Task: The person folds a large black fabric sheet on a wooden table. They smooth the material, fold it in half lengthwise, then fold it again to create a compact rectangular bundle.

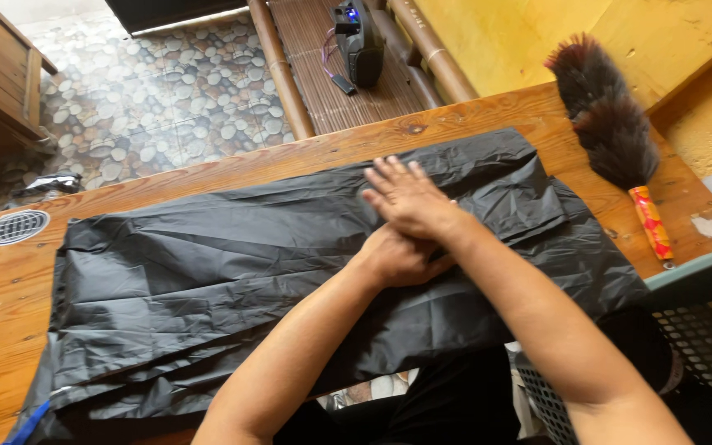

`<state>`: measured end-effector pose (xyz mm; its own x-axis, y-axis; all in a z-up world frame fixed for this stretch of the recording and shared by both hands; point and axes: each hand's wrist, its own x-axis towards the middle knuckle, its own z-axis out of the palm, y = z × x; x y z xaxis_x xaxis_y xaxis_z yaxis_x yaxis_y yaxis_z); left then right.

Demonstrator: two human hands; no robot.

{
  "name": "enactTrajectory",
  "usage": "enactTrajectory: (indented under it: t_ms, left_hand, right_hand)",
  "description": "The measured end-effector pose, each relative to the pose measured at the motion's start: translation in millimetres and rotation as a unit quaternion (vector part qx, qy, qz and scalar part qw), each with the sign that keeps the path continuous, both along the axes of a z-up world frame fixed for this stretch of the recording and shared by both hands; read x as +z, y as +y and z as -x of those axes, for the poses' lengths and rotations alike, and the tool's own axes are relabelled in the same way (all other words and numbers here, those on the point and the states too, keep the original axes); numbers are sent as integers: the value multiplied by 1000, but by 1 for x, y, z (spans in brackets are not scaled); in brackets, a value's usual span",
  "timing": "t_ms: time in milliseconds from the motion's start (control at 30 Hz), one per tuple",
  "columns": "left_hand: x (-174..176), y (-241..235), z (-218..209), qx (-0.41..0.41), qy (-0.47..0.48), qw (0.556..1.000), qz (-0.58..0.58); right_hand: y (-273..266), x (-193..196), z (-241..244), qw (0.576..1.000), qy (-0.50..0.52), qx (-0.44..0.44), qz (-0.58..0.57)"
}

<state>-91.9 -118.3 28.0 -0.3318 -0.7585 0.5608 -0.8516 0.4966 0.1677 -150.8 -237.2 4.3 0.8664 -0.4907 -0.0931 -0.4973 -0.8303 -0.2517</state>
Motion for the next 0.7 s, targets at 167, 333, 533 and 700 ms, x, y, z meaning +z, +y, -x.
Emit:
enactTrajectory:
  t_ms: [167, 333, 533, 700]
  left_hand:
    - [-58, -20, 0, -22, -23, 995, -97]
    - [-52, -19, -1, -24, -54, 984, -165]
    - [-59, -22, 1, -17, -55, 983, -177]
    - [-60, -22, 0, -7, 16, 983, -184]
  right_hand:
    - [-45, -9, 46, 997, 14, -42, 62]
    - [-79, -15, 88, 990, 47, -108, 74]
    - [-92, -30, 108, 980, 41, -166, 105]
    - [-73, -19, 103, 978, 9, -193, 82]
